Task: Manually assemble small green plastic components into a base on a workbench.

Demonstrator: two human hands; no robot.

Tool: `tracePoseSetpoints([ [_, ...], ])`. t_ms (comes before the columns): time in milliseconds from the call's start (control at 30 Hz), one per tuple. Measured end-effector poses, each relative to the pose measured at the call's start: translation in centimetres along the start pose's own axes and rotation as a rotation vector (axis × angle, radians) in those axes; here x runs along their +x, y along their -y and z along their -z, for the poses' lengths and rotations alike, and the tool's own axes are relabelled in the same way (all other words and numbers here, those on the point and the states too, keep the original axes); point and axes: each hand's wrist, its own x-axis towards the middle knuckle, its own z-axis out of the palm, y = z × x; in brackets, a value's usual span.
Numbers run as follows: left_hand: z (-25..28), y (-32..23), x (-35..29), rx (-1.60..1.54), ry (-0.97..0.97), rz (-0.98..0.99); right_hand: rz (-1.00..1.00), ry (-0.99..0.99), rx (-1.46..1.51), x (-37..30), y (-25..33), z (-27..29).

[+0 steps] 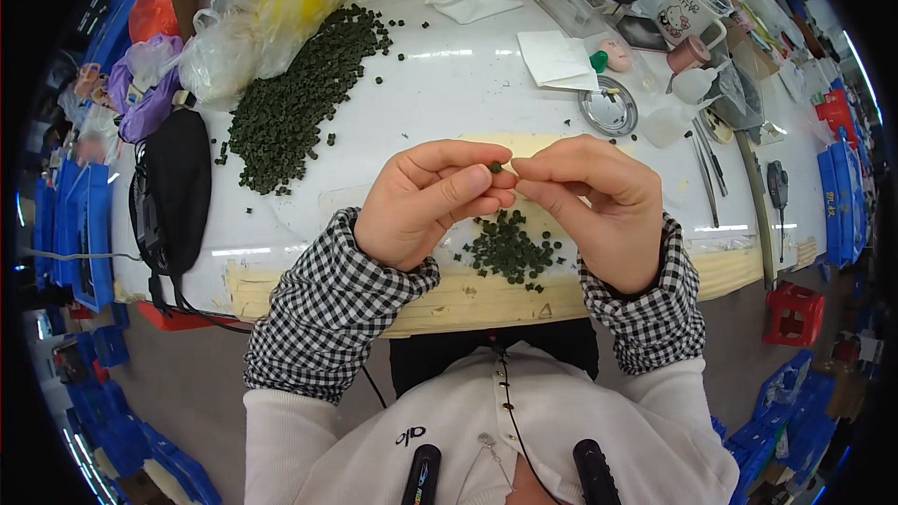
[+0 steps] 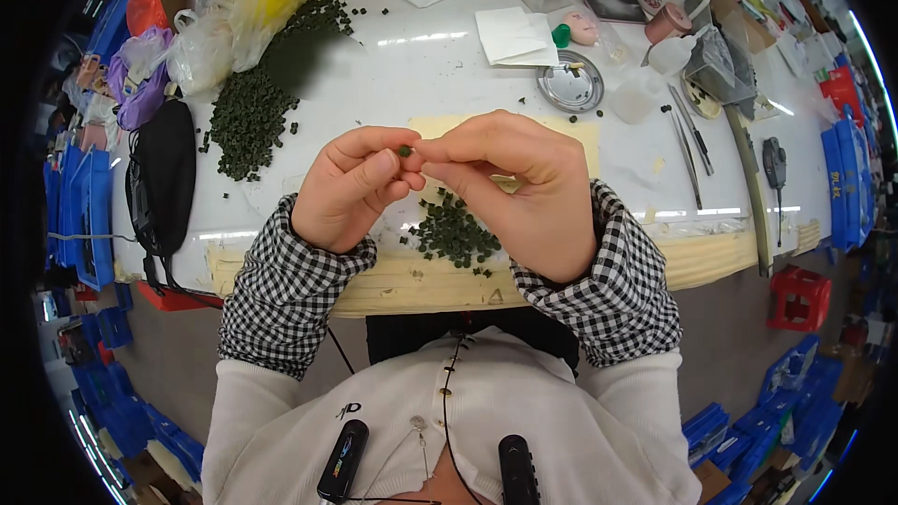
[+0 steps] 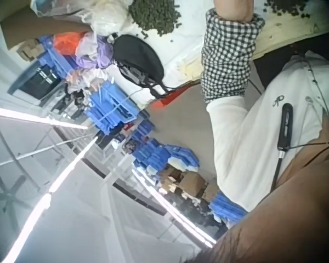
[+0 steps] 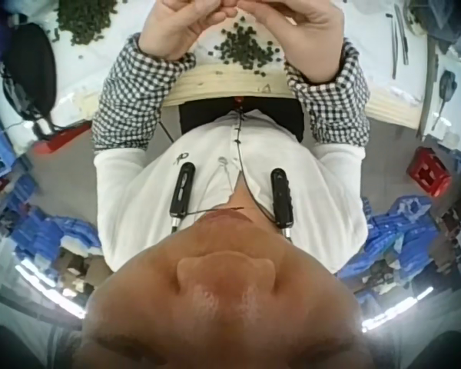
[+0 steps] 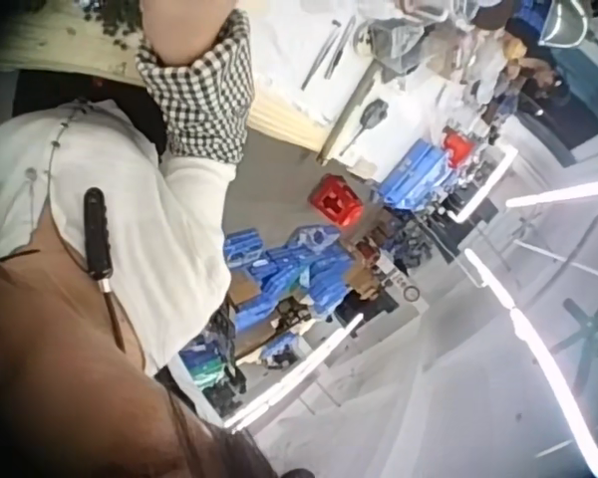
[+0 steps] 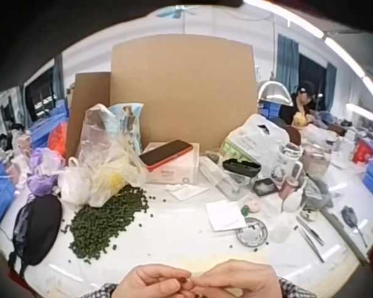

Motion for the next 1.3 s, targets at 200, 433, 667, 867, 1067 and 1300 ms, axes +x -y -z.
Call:
tracePoseSetpoints([
  [200, -0.1, 0.0, -0.2, -0.007, -0.016, -0.011, -0.101, -0.016, 0.18, -0.2, -0.7, -0.3],
  [433, -0.8, 0.2, -0.4, 0.182, -0.029, -0.094, -0.231, -0.058, 0.263, -0.6, -0.4, -0.5],
  [667, -1.0, 0.7, -0.4, 0.324, -0.085, -0.232, -0.067, -0.03, -0.028, -0.4, -0.5, -0.6],
  [867, -1.2, 0.5, -0.4, 0.345, -0.106, -0.248, -0.036, -0.041, -0.08, -0.4, -0.7, -0.7],
  [1067, -1.8, 0.3, -0.7, 0.451, -0.153, -0.278, -0.05, -0.065, -0.089, -0.5, -0.8, -0.9],
  [1300, -1.4, 0.5, -0.7, 0.719, -0.138, -0.458, -0.007, -0.078, -0.199, -0.4, -0.7, -1.1],
])
